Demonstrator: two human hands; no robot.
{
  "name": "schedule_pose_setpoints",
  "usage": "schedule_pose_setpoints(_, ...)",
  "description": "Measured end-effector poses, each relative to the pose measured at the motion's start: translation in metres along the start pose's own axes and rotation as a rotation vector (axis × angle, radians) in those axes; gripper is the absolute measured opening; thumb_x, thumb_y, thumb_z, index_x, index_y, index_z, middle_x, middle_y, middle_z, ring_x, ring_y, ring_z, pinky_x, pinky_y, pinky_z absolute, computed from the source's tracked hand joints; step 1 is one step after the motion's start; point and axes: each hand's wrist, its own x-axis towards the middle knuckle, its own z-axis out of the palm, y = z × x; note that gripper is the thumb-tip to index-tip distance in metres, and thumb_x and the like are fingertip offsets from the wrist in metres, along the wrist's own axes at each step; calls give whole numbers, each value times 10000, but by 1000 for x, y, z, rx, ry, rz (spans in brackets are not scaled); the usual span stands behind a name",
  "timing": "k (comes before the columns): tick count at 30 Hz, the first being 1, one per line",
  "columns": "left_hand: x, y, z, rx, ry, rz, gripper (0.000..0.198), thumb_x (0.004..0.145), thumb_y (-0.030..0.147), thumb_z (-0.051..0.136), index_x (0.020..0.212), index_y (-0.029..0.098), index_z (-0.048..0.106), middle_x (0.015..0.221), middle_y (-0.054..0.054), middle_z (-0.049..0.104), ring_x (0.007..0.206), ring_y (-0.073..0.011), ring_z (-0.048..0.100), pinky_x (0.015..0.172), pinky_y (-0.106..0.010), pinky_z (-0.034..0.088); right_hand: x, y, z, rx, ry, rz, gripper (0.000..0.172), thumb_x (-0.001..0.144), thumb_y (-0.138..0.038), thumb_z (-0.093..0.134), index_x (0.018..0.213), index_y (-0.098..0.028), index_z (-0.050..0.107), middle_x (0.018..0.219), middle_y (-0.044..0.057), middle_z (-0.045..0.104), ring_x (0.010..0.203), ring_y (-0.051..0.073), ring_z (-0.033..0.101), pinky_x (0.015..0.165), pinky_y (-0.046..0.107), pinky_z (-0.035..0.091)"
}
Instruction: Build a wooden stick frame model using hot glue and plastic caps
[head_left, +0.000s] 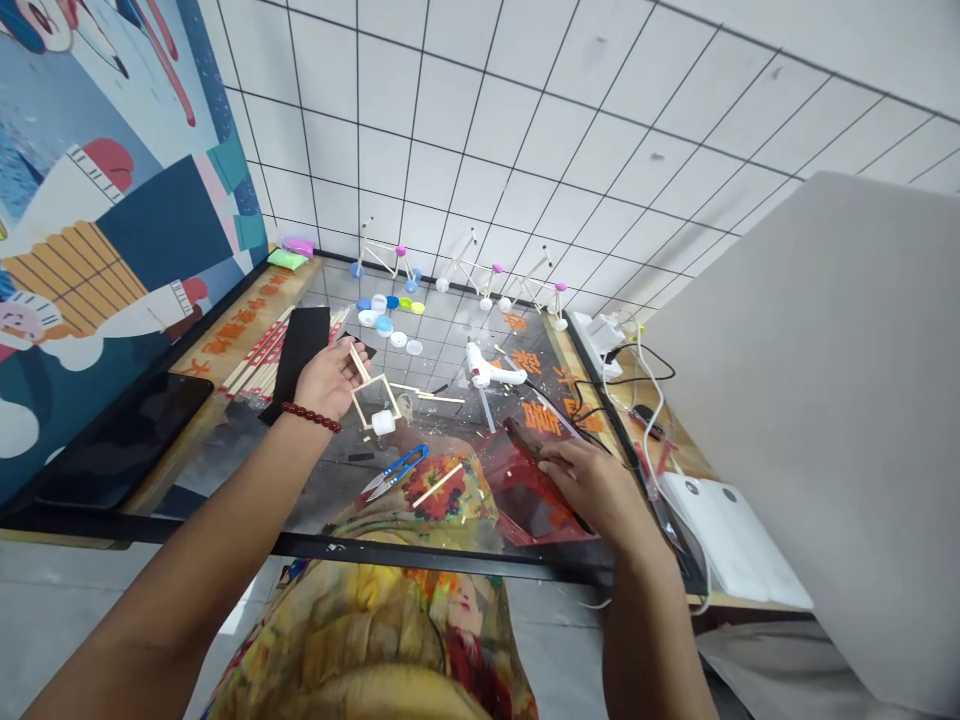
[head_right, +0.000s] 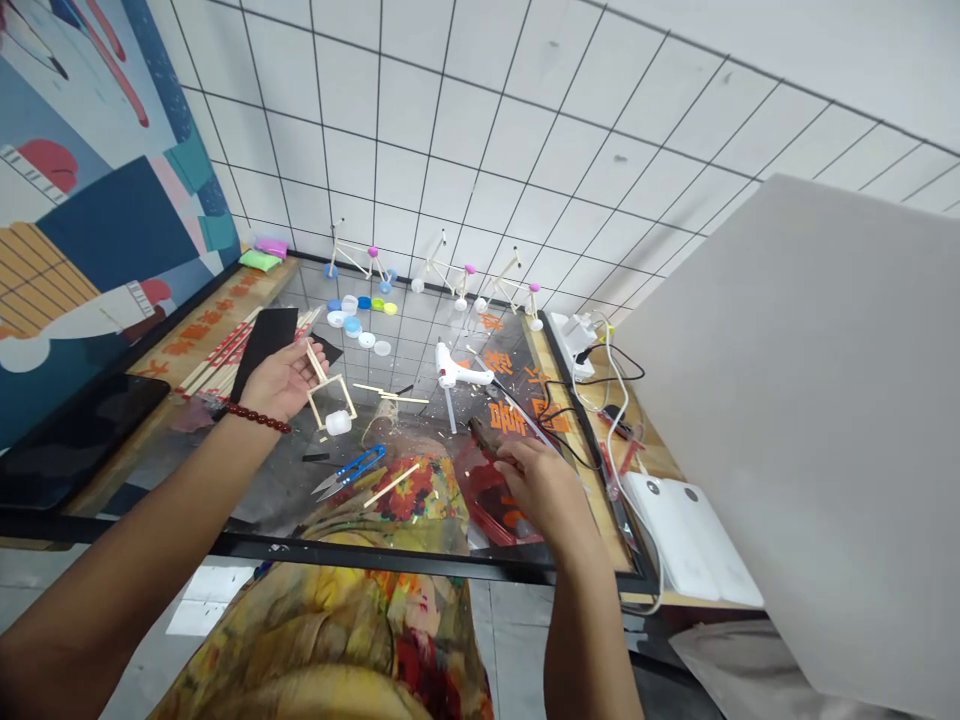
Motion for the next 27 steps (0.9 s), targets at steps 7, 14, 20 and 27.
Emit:
schedule_pose_setpoints(7,1,-15,1,-100,32,-56,126,862,93,561,755,150,592,719,-30,651,668,-100,640,716,-244,564,-29,36,14,-35,85,150,227,861,-342,531,971,-225,690,980,82,671,880,239,642,759,350,485)
schedule_pose_setpoints(14,3,-30,1,-121,2,-16,143,852,35,521,760,131,574,731,-46,651,699,-112,647,777,-274,552,-32,43,24,29,76,186,361,875,-444,499,1095,-195,640,1075,118,666,970,271,635,847,400,489)
schedule_pose_setpoints(20,0,-49,0,111,-111,159,145,766,32,549,795,104,671,798,-82,700,809,-154,666,893,-336,499,-33,44,30,146,37,221,519,770,-594,598,1066,-168,600,996,134,681,893,292,649,778,415,512)
schedule_pose_setpoints(27,5,8,-18,1285,-202,893,240,803,165,540,904,195,755,1037,-82,729,1008,-215,644,942,-314,458,-36,44,58,64,280,184,660,711,-733,562,983,-133,589,925,155,657,870,318,623,778,448,497)
